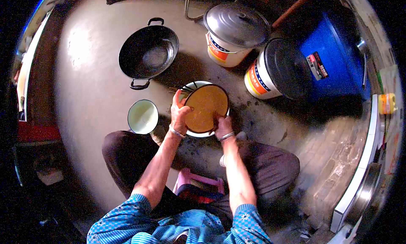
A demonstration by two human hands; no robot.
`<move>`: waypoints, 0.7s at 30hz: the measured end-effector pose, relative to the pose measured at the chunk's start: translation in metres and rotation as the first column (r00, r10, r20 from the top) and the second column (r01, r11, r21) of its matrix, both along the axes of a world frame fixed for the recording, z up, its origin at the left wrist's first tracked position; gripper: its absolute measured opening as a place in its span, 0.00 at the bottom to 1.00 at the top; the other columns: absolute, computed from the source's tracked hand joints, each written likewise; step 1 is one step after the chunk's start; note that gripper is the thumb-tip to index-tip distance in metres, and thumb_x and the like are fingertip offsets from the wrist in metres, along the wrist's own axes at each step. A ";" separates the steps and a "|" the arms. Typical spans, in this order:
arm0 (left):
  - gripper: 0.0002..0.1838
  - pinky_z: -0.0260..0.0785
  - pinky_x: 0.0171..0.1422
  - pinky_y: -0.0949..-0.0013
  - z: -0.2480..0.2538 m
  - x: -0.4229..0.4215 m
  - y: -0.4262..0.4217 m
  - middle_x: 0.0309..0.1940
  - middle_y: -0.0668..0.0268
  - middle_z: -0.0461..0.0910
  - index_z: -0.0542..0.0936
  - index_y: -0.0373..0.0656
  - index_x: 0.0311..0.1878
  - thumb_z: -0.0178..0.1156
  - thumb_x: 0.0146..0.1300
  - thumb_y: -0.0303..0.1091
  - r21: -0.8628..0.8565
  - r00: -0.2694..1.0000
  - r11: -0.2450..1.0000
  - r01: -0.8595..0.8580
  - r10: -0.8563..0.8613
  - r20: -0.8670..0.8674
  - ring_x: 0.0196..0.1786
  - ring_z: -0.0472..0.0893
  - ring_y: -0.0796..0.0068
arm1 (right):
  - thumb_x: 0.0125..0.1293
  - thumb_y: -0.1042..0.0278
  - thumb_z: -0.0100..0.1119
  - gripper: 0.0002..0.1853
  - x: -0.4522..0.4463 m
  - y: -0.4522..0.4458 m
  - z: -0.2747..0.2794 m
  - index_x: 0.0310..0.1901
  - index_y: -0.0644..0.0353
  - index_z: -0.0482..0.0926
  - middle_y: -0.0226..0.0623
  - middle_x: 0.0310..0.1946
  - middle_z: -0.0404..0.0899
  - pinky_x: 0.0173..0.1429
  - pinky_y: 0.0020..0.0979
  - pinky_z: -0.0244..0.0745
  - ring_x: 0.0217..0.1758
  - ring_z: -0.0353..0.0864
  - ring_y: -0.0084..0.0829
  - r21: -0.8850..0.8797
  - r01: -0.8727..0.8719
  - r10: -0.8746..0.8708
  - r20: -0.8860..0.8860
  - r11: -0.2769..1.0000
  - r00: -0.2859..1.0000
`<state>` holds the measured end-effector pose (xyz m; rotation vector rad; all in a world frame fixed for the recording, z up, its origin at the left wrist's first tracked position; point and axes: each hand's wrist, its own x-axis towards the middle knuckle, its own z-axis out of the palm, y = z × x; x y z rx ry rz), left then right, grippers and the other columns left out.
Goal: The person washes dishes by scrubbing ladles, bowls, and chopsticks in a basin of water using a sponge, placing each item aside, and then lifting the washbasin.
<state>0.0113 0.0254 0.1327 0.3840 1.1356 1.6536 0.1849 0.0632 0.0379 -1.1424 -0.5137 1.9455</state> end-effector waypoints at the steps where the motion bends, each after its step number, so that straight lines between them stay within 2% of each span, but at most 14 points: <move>1: 0.49 0.69 0.54 0.65 -0.005 0.001 0.001 0.48 0.52 0.74 0.44 0.37 0.69 0.54 0.39 0.26 -0.001 1.000 1.000 0.005 -0.005 0.000 0.49 0.75 0.62 | 0.58 0.69 0.59 0.15 -0.016 -0.010 0.020 0.47 0.61 0.74 0.36 0.36 0.80 0.21 0.36 0.77 0.26 0.81 0.34 -0.062 0.079 -0.083 -0.061 0.995 0.995; 4: 0.50 0.68 0.56 0.64 -0.021 0.008 0.001 0.48 0.53 0.74 0.44 0.36 0.69 0.56 0.39 0.30 0.050 0.981 0.996 -0.071 0.079 -0.175 0.48 0.75 0.63 | 0.58 0.70 0.58 0.19 -0.023 -0.030 -0.004 0.52 0.60 0.71 0.39 0.39 0.79 0.22 0.39 0.79 0.32 0.82 0.37 -0.098 -0.089 0.044 -0.385 0.991 0.922; 6: 0.50 0.68 0.56 0.65 -0.019 0.010 -0.001 0.47 0.53 0.74 0.45 0.37 0.69 0.57 0.39 0.30 0.105 0.984 0.989 -0.108 0.121 -0.128 0.48 0.75 0.63 | 0.59 0.70 0.58 0.18 -0.033 -0.039 -0.007 0.52 0.60 0.71 0.40 0.40 0.79 0.22 0.38 0.79 0.34 0.81 0.37 -0.112 -0.032 -0.022 -0.451 0.993 0.892; 7: 0.50 0.67 0.57 0.64 -0.013 0.009 -0.002 0.49 0.53 0.73 0.46 0.37 0.69 0.57 0.39 0.30 0.055 0.991 0.996 -0.072 0.077 -0.106 0.50 0.74 0.63 | 0.58 0.70 0.58 0.19 -0.041 -0.039 0.001 0.52 0.60 0.72 0.41 0.41 0.79 0.27 0.38 0.80 0.34 0.82 0.37 -0.169 0.111 -0.153 -0.260 0.979 0.953; 8: 0.48 0.64 0.60 0.64 -0.008 0.005 -0.005 0.52 0.54 0.71 0.49 0.38 0.69 0.56 0.40 0.30 0.023 0.988 1.000 -0.021 0.024 -0.155 0.53 0.73 0.64 | 0.57 0.70 0.60 0.18 -0.037 -0.035 -0.015 0.50 0.62 0.73 0.41 0.39 0.79 0.35 0.37 0.81 0.34 0.82 0.38 -0.213 0.163 -0.206 -0.199 0.964 0.958; 10: 0.48 0.65 0.54 0.69 -0.025 -0.015 -0.004 0.41 0.58 0.76 0.51 0.39 0.70 0.59 0.41 0.33 -0.012 0.931 0.989 0.150 -0.146 -0.335 0.45 0.75 0.67 | 0.55 0.70 0.61 0.17 -0.011 -0.012 0.015 0.47 0.65 0.76 0.38 0.35 0.81 0.39 0.36 0.79 0.34 0.82 0.36 -0.164 -0.112 0.114 -0.002 0.980 0.994; 12: 0.47 0.65 0.55 0.68 0.004 -0.036 -0.009 0.42 0.57 0.77 0.54 0.42 0.69 0.59 0.41 0.32 -0.023 0.874 0.942 0.334 -0.319 -0.366 0.46 0.75 0.67 | 0.56 0.71 0.60 0.13 0.004 0.014 0.010 0.42 0.66 0.78 0.36 0.32 0.81 0.38 0.32 0.77 0.33 0.80 0.30 0.082 -0.250 0.221 0.264 0.965 0.939; 14: 0.47 0.64 0.56 0.67 0.024 -0.047 -0.009 0.44 0.57 0.77 0.54 0.44 0.69 0.57 0.39 0.31 -0.087 0.743 0.897 0.433 -0.409 -0.530 0.46 0.75 0.65 | 0.57 0.71 0.58 0.10 0.015 0.038 -0.005 0.38 0.68 0.80 0.33 0.30 0.81 0.37 0.29 0.75 0.32 0.78 0.25 0.443 -0.385 0.128 0.508 0.810 0.852; 15: 0.47 0.64 0.57 0.67 0.033 -0.049 -0.009 0.46 0.54 0.76 0.55 0.43 0.69 0.56 0.38 0.31 -0.126 0.747 0.882 0.454 -0.454 -0.486 0.48 0.75 0.61 | 0.58 0.74 0.54 0.10 0.000 0.039 0.059 0.40 0.68 0.80 0.33 0.31 0.81 0.40 0.26 0.74 0.33 0.77 0.24 0.533 -0.566 0.073 0.685 0.629 0.725; 16: 0.47 0.64 0.57 0.67 0.030 -0.051 -0.008 0.46 0.54 0.76 0.55 0.43 0.69 0.56 0.38 0.31 -0.125 0.748 0.883 0.452 -0.452 -0.486 0.48 0.75 0.61 | 0.57 0.79 0.49 0.13 -0.001 0.045 0.056 0.43 0.67 0.79 0.35 0.35 0.83 0.46 0.26 0.74 0.38 0.80 0.26 0.556 -0.584 0.095 0.671 0.591 0.736; 18: 0.47 0.63 0.59 0.67 0.021 -0.057 -0.008 0.47 0.51 0.76 0.55 0.43 0.69 0.55 0.37 0.31 -0.100 0.607 0.849 0.519 -0.448 -0.656 0.48 0.75 0.57 | 0.55 0.85 0.44 0.17 -0.022 0.043 0.105 0.44 0.66 0.79 0.41 0.39 0.83 0.50 0.28 0.73 0.45 0.81 0.28 0.639 -0.716 -0.031 0.752 0.282 0.659; 19: 0.47 0.62 0.61 0.66 0.029 -0.053 -0.007 0.48 0.48 0.75 0.55 0.41 0.69 0.56 0.37 0.31 -0.166 0.605 0.829 0.534 -0.512 -0.610 0.51 0.74 0.54 | 0.51 0.90 0.41 0.22 -0.028 0.039 0.117 0.46 0.64 0.78 0.46 0.42 0.81 0.55 0.30 0.72 0.48 0.81 0.33 0.607 -0.764 -0.020 0.786 0.219 0.618; 20: 0.48 0.61 0.62 0.63 0.038 -0.050 -0.005 0.48 0.45 0.74 0.53 0.38 0.69 0.57 0.37 0.32 -0.225 0.529 0.799 0.558 -0.551 -0.645 0.53 0.73 0.50 | 0.47 0.88 0.46 0.21 -0.034 0.037 0.120 0.45 0.65 0.78 0.47 0.45 0.79 0.59 0.34 0.70 0.52 0.78 0.41 0.559 -0.823 -0.099 0.828 0.099 0.551; 21: 0.49 0.60 0.64 0.63 0.024 -0.046 -0.004 0.52 0.48 0.73 0.52 0.38 0.69 0.58 0.38 0.33 -0.198 0.505 0.809 0.553 -0.515 -0.693 0.56 0.72 0.55 | 0.48 0.85 0.49 0.18 -0.042 0.032 0.124 0.42 0.64 0.78 0.46 0.44 0.78 0.57 0.35 0.72 0.50 0.78 0.41 0.479 -0.876 -0.213 0.851 -0.056 0.479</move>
